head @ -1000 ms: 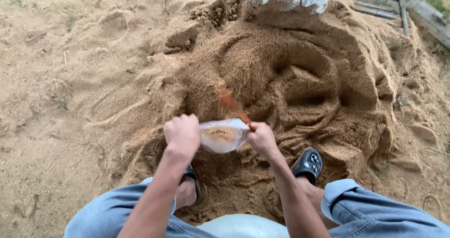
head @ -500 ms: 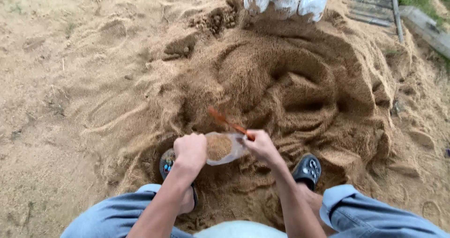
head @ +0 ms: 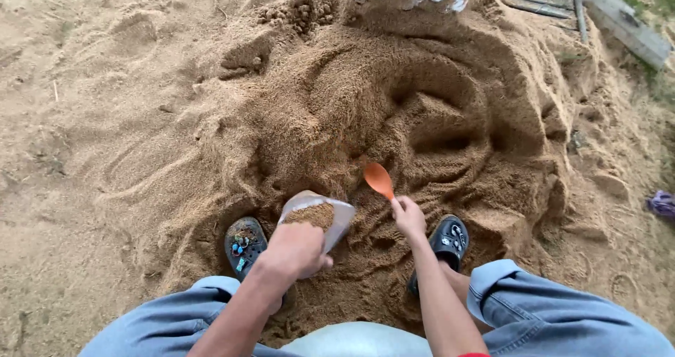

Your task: The person scoops grains from a large pile on the ground using an orange scoop and transfers them into a clear plastic bag held in the left hand. The person repeats this scooping and filling action multiple times.

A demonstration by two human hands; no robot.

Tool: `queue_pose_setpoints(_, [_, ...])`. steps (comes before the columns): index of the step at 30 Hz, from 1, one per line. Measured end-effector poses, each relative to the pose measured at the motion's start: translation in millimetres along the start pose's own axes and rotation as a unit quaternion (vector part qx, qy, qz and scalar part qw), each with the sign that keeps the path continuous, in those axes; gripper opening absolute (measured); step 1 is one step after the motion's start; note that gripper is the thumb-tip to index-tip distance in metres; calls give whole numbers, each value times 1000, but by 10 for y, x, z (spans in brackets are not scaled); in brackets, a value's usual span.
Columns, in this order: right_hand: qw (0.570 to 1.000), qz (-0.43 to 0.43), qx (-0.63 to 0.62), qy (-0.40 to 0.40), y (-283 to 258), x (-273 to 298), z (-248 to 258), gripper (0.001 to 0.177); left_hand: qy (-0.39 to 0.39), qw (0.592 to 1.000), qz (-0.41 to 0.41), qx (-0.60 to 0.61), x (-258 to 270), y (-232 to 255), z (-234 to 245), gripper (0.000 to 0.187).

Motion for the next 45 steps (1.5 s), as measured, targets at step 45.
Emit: queue_pose_setpoints(45, [824,538,151,93,-2780,2037,883,12,212,976,54,-17,56,-869,1006,31])
Point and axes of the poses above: each hand's wrist, its own x-axis away from the middle knuckle, its own z-axis out of the back of the hand, y = z × x, the point moved 10 cm from there along -x, towards the middle knuckle, and after that the axes turned 9 degrees about -y, right-handed, at the moved point
